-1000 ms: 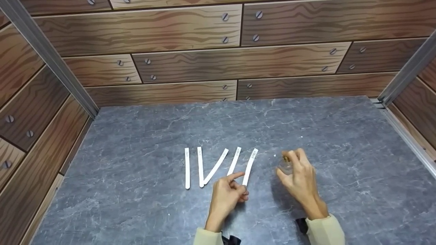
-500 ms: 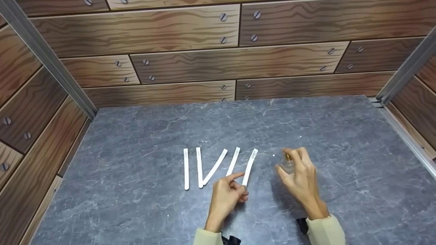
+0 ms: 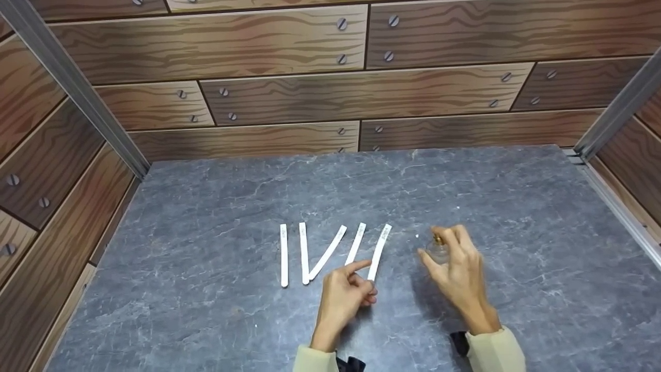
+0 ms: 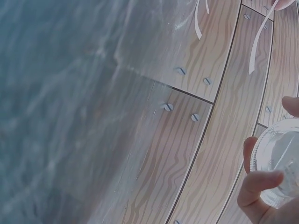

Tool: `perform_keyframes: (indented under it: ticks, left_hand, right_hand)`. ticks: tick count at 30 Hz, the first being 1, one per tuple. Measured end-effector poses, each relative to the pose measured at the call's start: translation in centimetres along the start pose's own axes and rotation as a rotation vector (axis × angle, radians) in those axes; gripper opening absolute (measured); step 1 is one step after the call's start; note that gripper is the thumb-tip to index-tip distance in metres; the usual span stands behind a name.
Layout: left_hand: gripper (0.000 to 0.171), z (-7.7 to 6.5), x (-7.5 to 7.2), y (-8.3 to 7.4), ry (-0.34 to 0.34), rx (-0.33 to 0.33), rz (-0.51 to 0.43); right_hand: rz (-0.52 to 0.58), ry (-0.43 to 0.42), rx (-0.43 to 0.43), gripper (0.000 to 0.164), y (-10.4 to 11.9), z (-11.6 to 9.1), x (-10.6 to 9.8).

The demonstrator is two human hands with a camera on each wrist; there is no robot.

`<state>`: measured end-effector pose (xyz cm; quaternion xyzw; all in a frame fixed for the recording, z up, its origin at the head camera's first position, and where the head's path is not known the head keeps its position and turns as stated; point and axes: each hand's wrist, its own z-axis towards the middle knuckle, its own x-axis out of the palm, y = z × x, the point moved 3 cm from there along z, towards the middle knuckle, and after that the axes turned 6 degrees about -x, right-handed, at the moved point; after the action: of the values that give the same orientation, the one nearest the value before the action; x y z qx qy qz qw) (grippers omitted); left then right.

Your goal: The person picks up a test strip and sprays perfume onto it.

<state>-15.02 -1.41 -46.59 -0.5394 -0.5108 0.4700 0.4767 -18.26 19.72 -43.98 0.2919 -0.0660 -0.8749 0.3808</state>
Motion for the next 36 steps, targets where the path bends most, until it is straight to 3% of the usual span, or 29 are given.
perform_keyframes:
  ticks: [16,27,36]
  left_hand:
    - [0.040,0.0,0.2,-0.2,0.017,-0.004,-0.002]
    - [0.040,0.1,0.1,0.0,0.012,0.008,0.012]
    - [0.038,1.2,0.4,-0.2,-0.003,0.004,0.030]
  right_hand:
    - [-0.002,0.029,0.002,0.038,0.1,-0.2,0.1]
    - [-0.015,-0.018,0.011,0.042,-0.1,-0.1,-0.1]
    - [-0.005,-0.071,-0.011,0.046,-0.6,0.2,-0.7]
